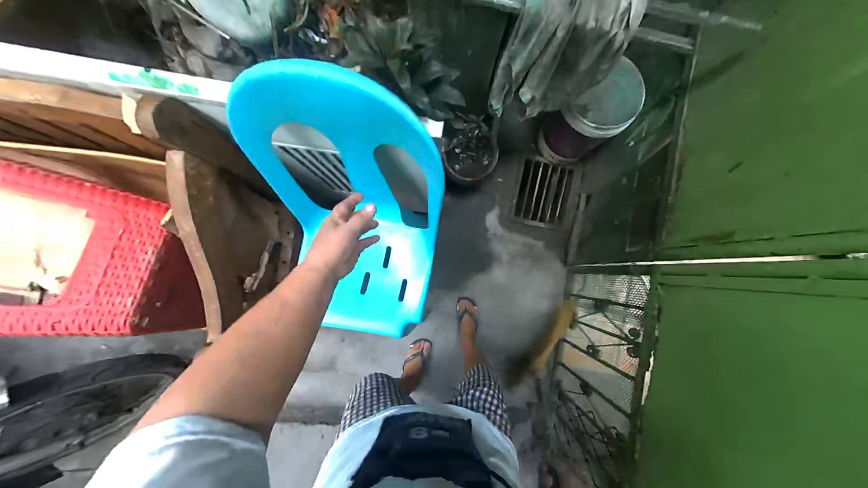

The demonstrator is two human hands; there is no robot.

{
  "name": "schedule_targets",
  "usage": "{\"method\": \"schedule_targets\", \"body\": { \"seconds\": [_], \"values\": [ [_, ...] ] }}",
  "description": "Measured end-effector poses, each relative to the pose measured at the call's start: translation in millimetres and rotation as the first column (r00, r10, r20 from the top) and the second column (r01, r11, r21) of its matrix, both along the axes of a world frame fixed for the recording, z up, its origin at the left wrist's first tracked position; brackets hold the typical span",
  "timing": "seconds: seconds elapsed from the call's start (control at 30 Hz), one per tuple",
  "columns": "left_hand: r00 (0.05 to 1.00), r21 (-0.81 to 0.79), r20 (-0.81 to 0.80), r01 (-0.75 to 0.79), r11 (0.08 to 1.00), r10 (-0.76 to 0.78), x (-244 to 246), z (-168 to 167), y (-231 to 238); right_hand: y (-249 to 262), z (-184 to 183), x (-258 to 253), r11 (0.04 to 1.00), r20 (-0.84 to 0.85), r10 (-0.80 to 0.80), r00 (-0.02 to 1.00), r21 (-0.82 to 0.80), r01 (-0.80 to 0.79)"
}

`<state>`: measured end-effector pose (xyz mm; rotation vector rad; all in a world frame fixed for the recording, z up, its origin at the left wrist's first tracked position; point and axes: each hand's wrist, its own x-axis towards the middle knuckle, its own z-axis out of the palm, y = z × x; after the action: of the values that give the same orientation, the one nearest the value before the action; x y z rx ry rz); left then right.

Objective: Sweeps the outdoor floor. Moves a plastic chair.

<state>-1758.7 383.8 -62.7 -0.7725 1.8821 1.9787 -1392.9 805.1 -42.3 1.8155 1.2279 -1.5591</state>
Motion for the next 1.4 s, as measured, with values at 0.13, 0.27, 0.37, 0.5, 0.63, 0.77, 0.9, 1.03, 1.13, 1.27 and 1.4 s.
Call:
{"method": "schedule_targets", "body": {
  "seconds": [0.13,0.27,0.37,0.5,0.63,0.77,0.9,1.03,1.13,1.27,1.4],
  "values": [
    [0.995,-0.007,0.096,-0.001,1.0,0.001,-58,-19,51,31,-52,-49,0.986,-0.022,-0.044,0.999,-0.159,0.04],
    [0.99,-0.19,0.105,0.114,0.975,-0.095,-77,-54,88,52,-85,-184,0.907,-0.119,0.381,0.917,-0.142,-0.395],
    [0.991,-0.231,0.093,0.119,0.966,-0.1,-83,-70,114,50,-107,-305,0.84,-0.211,0.506,0.836,-0.097,-0.534],
    [0.999,-0.23,0.051,0.011,0.973,0.0,-88,-87,135,40,-121,-385,0.907,-0.407,0.369,0.836,-0.039,-0.419],
    [0.997,-0.452,0.031,0.077,0.889,-0.071,-89,-97,129,56,-90,-336,0.847,-0.448,0.499,0.742,0.07,-0.527],
    [0.99,-0.615,0.073,0.138,0.776,-0.119,-91,-86,113,99,-55,-280,0.868,-0.38,0.439,0.814,-0.055,-0.494],
    [1.0,-0.7,0.022,0.022,0.713,-0.009,-105,-77,80,123,-44,-243,0.804,-0.268,0.56,0.784,-0.05,-0.592],
    [0.999,-0.793,-0.03,-0.044,0.608,0.032,-114,-62,50,124,-33,-198,0.703,-0.114,0.69,0.714,-0.125,-0.7],
    [0.995,-0.816,-0.066,-0.094,0.57,0.07,-111,-61,46,130,-16,-180,0.626,-0.087,0.754,0.651,-0.206,-0.752],
    [0.982,-0.814,-0.18,-0.183,0.551,0.059,-95,-75,69,130,-21,-198,0.513,-0.082,0.823,0.562,-0.315,-0.798],
    [0.988,-0.822,-0.128,-0.152,0.548,0.082,-102,-86,85,115,-59,-252,0.608,-0.034,0.757,0.653,-0.33,-0.722]
  ]
}}
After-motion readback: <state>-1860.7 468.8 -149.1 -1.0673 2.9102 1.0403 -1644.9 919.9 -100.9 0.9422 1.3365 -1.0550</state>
